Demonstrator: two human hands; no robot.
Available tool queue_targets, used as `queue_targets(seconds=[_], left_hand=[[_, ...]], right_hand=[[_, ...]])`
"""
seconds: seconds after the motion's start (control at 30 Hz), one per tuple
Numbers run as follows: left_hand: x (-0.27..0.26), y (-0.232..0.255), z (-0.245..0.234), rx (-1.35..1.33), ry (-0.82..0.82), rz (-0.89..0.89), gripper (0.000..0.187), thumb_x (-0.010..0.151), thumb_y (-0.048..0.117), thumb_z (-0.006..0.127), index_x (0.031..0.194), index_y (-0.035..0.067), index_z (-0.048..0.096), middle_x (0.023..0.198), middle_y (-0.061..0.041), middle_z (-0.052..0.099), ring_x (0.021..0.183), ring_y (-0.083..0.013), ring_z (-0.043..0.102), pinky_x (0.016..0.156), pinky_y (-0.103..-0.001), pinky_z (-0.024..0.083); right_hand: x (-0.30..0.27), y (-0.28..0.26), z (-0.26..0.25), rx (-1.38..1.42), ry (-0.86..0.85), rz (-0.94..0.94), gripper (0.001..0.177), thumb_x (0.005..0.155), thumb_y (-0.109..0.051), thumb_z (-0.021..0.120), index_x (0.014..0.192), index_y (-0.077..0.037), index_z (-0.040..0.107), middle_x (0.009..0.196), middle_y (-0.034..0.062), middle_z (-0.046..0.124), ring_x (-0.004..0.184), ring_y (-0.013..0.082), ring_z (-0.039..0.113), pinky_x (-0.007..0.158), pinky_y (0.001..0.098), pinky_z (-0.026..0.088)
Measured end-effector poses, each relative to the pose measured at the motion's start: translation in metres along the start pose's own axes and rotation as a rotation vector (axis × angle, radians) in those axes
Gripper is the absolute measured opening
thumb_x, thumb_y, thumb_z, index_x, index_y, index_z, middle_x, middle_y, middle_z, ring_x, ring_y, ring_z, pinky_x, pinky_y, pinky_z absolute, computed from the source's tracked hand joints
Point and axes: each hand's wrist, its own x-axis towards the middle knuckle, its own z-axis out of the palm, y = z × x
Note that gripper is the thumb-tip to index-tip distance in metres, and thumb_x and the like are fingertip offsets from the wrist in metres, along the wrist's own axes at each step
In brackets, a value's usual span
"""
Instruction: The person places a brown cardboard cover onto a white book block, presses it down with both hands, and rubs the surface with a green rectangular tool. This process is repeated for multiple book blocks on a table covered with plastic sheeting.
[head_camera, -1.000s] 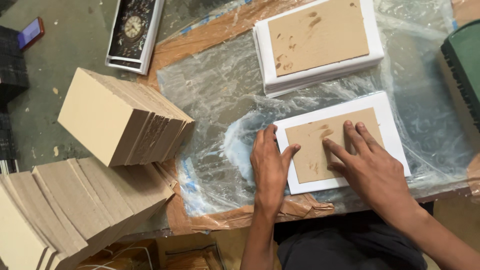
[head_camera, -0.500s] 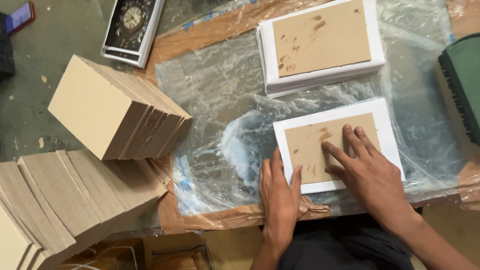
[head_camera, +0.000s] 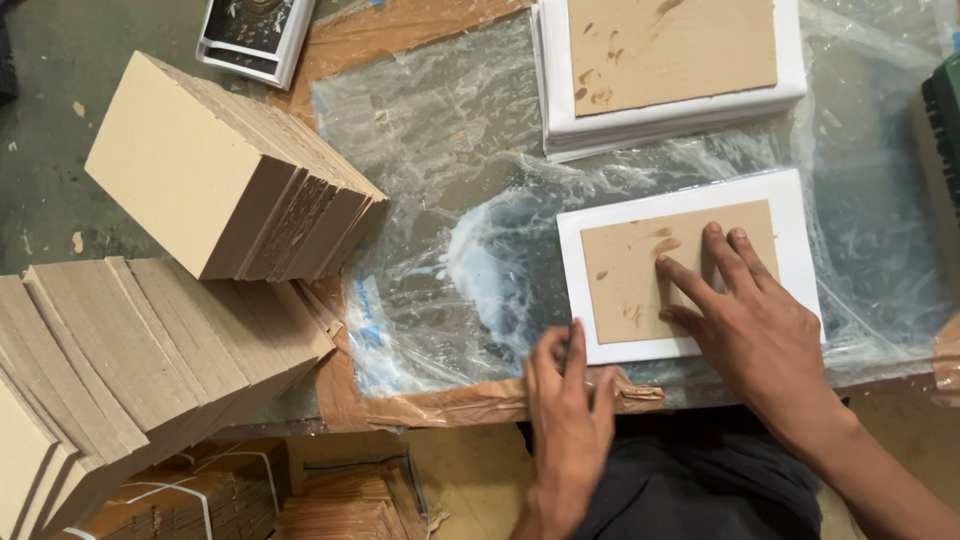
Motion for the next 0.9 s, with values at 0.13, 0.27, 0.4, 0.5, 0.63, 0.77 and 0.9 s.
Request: queue_targets(seconds=[0.13,0.27,0.4,0.5,0.63,0.77,0.9], left_hand=[[0.028,-0.028,-0.026,0.043,-0.204,0.346,0.059,0.086,0.015,0.079,0.139,0.000,0.058,0.133,-0.018,0.059,0.119,-0.0329,0.061,0.105,-0.041,0.053],[0.057,-0.040,-0.044,0.030,-0.271,0.561,0.043,0.084,0.014,0.079,0.123,0.001,0.068,0.121,-0.014,0.068,0.110,-0.0283,0.067,0.095,-0.037,0.058],[0.077,-0.041,-0.058,-0.037,-0.386,0.585,0.022,0.086,0.009,0.079,0.106,0.001,0.072,0.108,-0.010,0.071,0.099,-0.0264,0.070,0.085,-0.038,0.060],[0.078,-0.043,-0.051,0.030,-0.410,0.571,0.013,0.090,0.005,0.076,0.102,0.001,0.072,0.102,-0.009,0.071,0.094,-0.0245,0.070,0.078,-0.037,0.061],[0.046,-0.042,-0.027,-0.169,-0.153,0.468,0.013,0.096,0.002,0.072,0.109,0.001,0.069,0.115,-0.010,0.070,0.097,-0.0205,0.070,0.082,-0.030,0.061],[0.003,-0.003,0.005,-1.094,0.093,-0.201,0.034,0.093,0.002,0.072,0.122,0.003,0.053,0.134,-0.013,0.057,0.112,-0.0198,0.060,0.095,-0.032,0.053],[0.005,0.009,0.001,-1.557,-0.165,-0.446,0.074,0.090,0.011,0.074,0.153,0.002,0.036,0.148,-0.017,0.052,0.139,-0.0255,0.051,0.115,-0.034,0.043]], right_hand=[[0.001,0.003,0.002,-0.006,-0.019,-0.006,0.056,0.081,-0.048,0.069,0.135,-0.038,0.062,0.152,0.0125,0.053,0.137,0.0308,0.055,0.082,0.0385,0.061],[-0.001,0.004,0.004,0.018,-0.005,-0.014,0.057,0.081,-0.047,0.070,0.136,-0.037,0.062,0.151,0.0131,0.053,0.137,0.0305,0.055,0.085,0.0387,0.060],[-0.002,0.004,0.005,0.024,0.012,-0.019,0.057,0.081,-0.046,0.070,0.136,-0.035,0.062,0.151,0.0134,0.054,0.137,0.0296,0.055,0.085,0.0372,0.060],[-0.001,0.003,0.003,0.031,0.017,-0.017,0.056,0.081,-0.045,0.070,0.135,-0.035,0.063,0.150,0.0128,0.055,0.137,0.0290,0.055,0.084,0.0368,0.060],[-0.001,0.005,-0.008,0.134,0.033,0.001,0.050,0.083,-0.043,0.071,0.132,-0.033,0.065,0.148,0.0115,0.057,0.136,0.0287,0.055,0.085,0.0387,0.059],[-0.002,0.012,-0.017,0.305,0.038,0.029,0.050,0.082,-0.042,0.071,0.131,-0.032,0.067,0.148,0.0106,0.058,0.135,0.0278,0.057,0.090,0.0410,0.057],[-0.005,0.015,-0.017,0.379,0.015,0.064,0.049,0.081,-0.044,0.072,0.129,-0.034,0.068,0.150,0.0091,0.057,0.137,0.0281,0.057,0.090,0.0411,0.057]])
